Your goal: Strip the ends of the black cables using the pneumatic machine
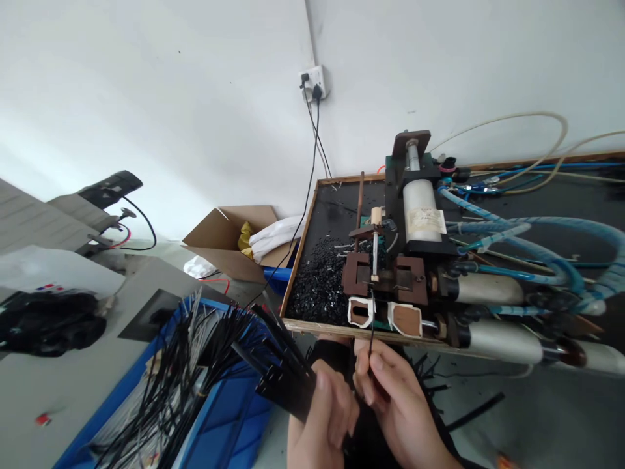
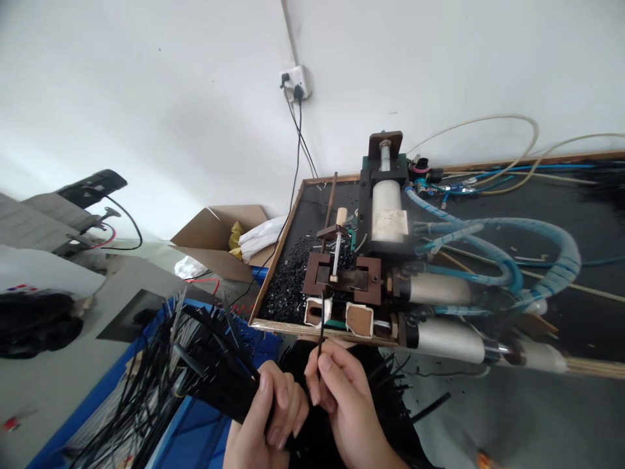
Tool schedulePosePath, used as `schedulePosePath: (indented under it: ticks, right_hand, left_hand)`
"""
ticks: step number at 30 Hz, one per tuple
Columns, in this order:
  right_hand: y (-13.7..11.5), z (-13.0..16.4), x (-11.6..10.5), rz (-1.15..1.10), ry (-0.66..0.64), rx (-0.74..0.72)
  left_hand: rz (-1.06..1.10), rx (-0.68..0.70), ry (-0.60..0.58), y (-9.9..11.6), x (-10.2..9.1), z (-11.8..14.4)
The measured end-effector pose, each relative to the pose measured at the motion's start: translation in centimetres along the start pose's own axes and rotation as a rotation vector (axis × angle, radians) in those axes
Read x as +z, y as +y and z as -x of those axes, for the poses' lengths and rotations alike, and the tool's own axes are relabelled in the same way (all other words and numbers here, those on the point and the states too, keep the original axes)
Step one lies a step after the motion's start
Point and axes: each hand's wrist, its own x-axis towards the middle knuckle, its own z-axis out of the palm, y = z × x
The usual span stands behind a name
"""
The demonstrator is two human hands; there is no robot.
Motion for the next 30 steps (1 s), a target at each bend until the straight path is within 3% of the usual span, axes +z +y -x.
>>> schedulePosePath:
  ticks: [5,11,18,23,27,30]
  right_hand:
    - [0.1,1.1,-0.2,0.22,-0.061,-0.102]
    - [-0.4,1.1,-0.5,0.529,-0.035,-0.137]
    - [-1.3,0.1,-1.5,1.085,-0.243,-0.171]
    - [-1.5,0.1,-2.3,1.386,-0.151,-0.135]
    - [-1.5,-0.1,-3.1,1.583,-0.014,-0.06]
    - [-2.0,0.3,-2.8,1.52,0.042,-0.186]
  left_hand:
    - [-0.058,0.005,-0.048,-0.2,-0.6,0.7]
    - [-0.115,0.048,-0.097,-1.2,-1.3,2.1]
    - [-0.232,-0.014,0.001,-1.5,-1.2,3.1]
    - [-0.263,0.024,0.03,-1.2,-0.9,2.8]
    - [-0.286,0.027,-0.017,-1.1,-0.9,2.8]
    - [-0.305,-0.003,0.013,-1.3,-1.0,3.2]
